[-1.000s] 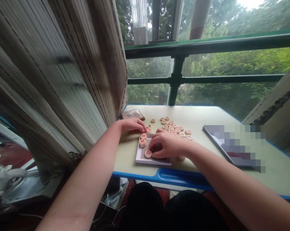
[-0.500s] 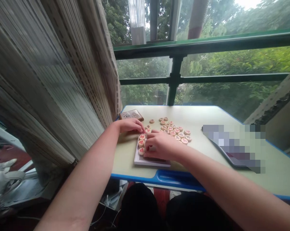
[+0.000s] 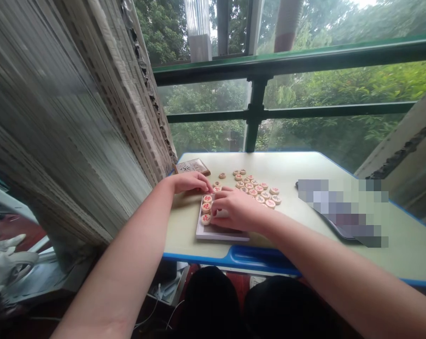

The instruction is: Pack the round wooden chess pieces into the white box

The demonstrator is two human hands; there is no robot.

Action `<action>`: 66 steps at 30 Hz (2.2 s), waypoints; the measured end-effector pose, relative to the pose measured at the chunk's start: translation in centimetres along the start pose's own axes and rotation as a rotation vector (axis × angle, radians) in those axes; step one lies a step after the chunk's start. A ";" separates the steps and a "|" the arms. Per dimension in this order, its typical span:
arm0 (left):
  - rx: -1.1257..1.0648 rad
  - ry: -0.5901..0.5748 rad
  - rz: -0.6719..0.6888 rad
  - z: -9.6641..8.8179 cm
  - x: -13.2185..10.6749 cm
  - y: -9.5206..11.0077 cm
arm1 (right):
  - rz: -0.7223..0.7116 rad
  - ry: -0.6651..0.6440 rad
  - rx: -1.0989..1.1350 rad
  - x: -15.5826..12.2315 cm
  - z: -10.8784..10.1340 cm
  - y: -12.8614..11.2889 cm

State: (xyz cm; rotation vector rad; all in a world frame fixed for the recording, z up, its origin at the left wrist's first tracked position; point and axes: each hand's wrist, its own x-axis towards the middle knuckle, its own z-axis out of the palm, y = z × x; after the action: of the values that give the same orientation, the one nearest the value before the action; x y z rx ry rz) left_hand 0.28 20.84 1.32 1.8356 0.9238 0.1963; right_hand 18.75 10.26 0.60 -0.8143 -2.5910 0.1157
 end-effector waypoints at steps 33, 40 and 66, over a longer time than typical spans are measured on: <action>-0.003 -0.007 0.017 -0.2 0.0 0.0 | 0.097 -0.094 0.008 0.3 -0.2 -0.6; 0.000 0.004 0.023 0.0 0.0 -0.1 | 0.142 -0.097 -0.053 0.2 -0.4 -0.7; 0.048 -0.051 -0.040 0.4 -0.1 0.1 | 0.929 -0.513 -0.264 -4.6 -9.7 3.3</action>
State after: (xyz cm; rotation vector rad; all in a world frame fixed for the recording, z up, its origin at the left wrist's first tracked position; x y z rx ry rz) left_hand 0.48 20.45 1.27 1.8557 0.9362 0.1033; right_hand 27.90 9.99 7.04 -2.2818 -2.4345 0.2791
